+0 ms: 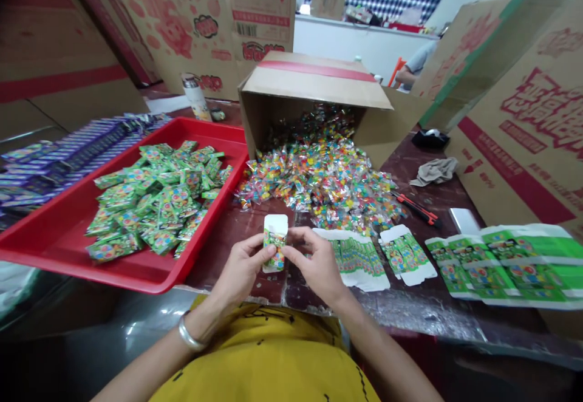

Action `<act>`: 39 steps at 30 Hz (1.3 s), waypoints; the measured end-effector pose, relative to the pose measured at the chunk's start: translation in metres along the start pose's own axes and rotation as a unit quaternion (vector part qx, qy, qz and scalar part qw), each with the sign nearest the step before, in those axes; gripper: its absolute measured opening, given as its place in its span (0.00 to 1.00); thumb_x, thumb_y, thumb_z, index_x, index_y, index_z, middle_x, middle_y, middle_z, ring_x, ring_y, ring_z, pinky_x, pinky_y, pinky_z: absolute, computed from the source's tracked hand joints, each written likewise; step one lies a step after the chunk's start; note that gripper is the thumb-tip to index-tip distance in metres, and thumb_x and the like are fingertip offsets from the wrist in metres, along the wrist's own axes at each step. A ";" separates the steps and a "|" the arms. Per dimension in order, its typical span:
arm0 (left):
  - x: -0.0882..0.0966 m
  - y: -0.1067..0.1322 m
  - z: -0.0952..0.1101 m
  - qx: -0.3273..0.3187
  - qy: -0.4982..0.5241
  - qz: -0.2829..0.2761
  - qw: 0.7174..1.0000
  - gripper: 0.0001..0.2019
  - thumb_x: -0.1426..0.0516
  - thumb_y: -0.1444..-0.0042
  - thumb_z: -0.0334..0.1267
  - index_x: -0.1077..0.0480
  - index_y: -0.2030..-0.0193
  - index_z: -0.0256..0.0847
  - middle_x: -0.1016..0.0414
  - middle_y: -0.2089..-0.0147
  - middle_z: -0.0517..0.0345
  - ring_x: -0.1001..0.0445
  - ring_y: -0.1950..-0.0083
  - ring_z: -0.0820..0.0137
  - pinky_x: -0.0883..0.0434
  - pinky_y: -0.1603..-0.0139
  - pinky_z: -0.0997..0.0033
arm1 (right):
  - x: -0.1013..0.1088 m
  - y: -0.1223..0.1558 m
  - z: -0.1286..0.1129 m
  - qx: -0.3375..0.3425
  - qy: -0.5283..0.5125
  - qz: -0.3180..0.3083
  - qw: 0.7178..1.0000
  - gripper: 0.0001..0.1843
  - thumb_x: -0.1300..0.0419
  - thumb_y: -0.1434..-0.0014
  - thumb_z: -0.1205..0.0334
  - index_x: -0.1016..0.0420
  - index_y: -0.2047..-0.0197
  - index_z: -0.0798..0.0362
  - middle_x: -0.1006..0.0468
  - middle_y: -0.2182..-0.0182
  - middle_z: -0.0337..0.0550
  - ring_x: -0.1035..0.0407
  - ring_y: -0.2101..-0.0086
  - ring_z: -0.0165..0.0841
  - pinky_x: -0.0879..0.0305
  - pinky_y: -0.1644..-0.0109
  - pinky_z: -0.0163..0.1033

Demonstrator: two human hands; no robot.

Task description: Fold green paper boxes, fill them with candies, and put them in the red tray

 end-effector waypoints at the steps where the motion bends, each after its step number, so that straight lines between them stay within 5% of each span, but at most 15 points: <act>1: -0.002 0.001 -0.002 -0.009 0.002 0.021 1.000 0.14 0.34 0.48 0.41 0.23 0.58 0.35 0.20 0.61 0.54 0.25 0.64 0.70 0.28 0.61 0.72 | -0.007 0.002 0.005 0.000 -0.006 0.016 1.000 0.12 0.33 0.43 0.55 0.24 0.58 0.51 0.21 0.63 0.41 0.27 0.63 0.35 0.29 0.60 0.38; 4: -0.004 0.005 -0.005 -0.061 -0.015 0.083 0.995 0.14 0.34 0.49 0.39 0.27 0.57 0.37 0.21 0.63 0.56 0.24 0.64 0.70 0.26 0.61 0.73 | -0.022 0.003 0.015 0.003 -0.015 0.068 0.998 0.10 0.36 0.41 0.54 0.23 0.61 0.52 0.20 0.68 0.40 0.27 0.67 0.34 0.29 0.62 0.38; 7: -0.002 0.010 -0.003 -0.141 -0.062 0.127 0.980 0.26 0.34 0.48 0.36 0.35 0.43 0.45 0.23 0.58 0.58 0.23 0.62 0.71 0.25 0.58 0.72 | -0.031 0.001 0.015 0.018 -0.041 0.083 0.996 0.17 0.36 0.40 0.55 0.24 0.49 0.49 0.19 0.60 0.43 0.25 0.62 0.37 0.28 0.57 0.41; 10: 0.004 0.013 0.000 -0.150 -0.128 0.104 0.975 0.27 0.37 0.45 0.38 0.35 0.38 0.46 0.26 0.49 0.54 0.23 0.58 0.70 0.25 0.57 0.71 | -0.035 -0.002 0.015 0.053 -0.023 0.110 0.992 0.21 0.35 0.41 0.56 0.25 0.44 0.47 0.20 0.54 0.45 0.26 0.60 0.37 0.29 0.53 0.43; 13: 0.010 0.014 0.002 -0.116 -0.148 0.034 0.982 0.22 0.39 0.42 0.40 0.33 0.41 0.44 0.28 0.45 0.51 0.23 0.58 0.69 0.25 0.58 0.71 | -0.036 -0.003 0.016 0.085 0.022 0.122 0.989 0.14 0.36 0.40 0.57 0.22 0.50 0.48 0.21 0.59 0.44 0.27 0.61 0.36 0.31 0.55 0.42; 18: 0.019 0.016 0.004 -0.062 -0.118 -0.056 0.989 0.13 0.40 0.42 0.37 0.33 0.51 0.40 0.26 0.54 0.55 0.25 0.58 0.69 0.27 0.58 0.72 | -0.035 0.000 0.020 0.109 0.067 0.090 0.988 0.09 0.39 0.38 0.58 0.23 0.68 0.50 0.24 0.65 0.43 0.28 0.62 0.36 0.33 0.56 0.42; 23: 0.020 0.021 -0.001 -0.081 -0.102 -0.020 0.991 0.13 0.42 0.40 0.35 0.35 0.49 0.41 0.26 0.53 0.53 0.26 0.55 0.68 0.29 0.53 0.69 | -0.036 0.000 0.025 0.093 0.044 0.065 0.993 0.08 0.37 0.40 0.56 0.25 0.68 0.50 0.23 0.57 0.47 0.27 0.57 0.39 0.30 0.53 0.44; 27: 0.018 0.021 -0.005 -0.092 -0.065 0.006 0.994 0.13 0.42 0.41 0.32 0.40 0.52 0.43 0.27 0.56 0.56 0.26 0.60 0.72 0.30 0.58 0.73 | -0.038 -0.006 0.019 0.059 -0.051 0.057 0.995 0.11 0.33 0.43 0.57 0.30 0.61 0.48 0.23 0.66 0.41 0.26 0.64 0.35 0.28 0.57 0.41; 32: 0.022 0.023 -0.003 -0.102 -0.131 0.014 0.986 0.12 0.43 0.39 0.32 0.40 0.51 0.43 0.28 0.54 0.56 0.25 0.56 0.70 0.28 0.54 0.71 | -0.031 -0.017 0.009 0.002 -0.037 -0.047 0.998 0.12 0.31 0.47 0.55 0.27 0.67 0.51 0.24 0.69 0.40 0.29 0.67 0.33 0.31 0.62 0.38; 39: 0.022 0.024 0.003 -0.112 -0.174 -0.020 0.978 0.19 0.45 0.39 0.31 0.41 0.42 0.43 0.26 0.49 0.51 0.24 0.49 0.67 0.27 0.47 0.67 | -0.016 -0.034 0.004 -0.037 -0.015 -0.095 0.995 0.15 0.31 0.48 0.53 0.27 0.74 0.53 0.24 0.72 0.40 0.31 0.70 0.32 0.34 0.66 0.37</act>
Point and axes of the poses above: each hand's wrist, its own y-axis away from the middle knuckle, its own x-axis out of the back of the hand, z = x × y, the point moved 1 cm from there along -y, towards the middle knuckle
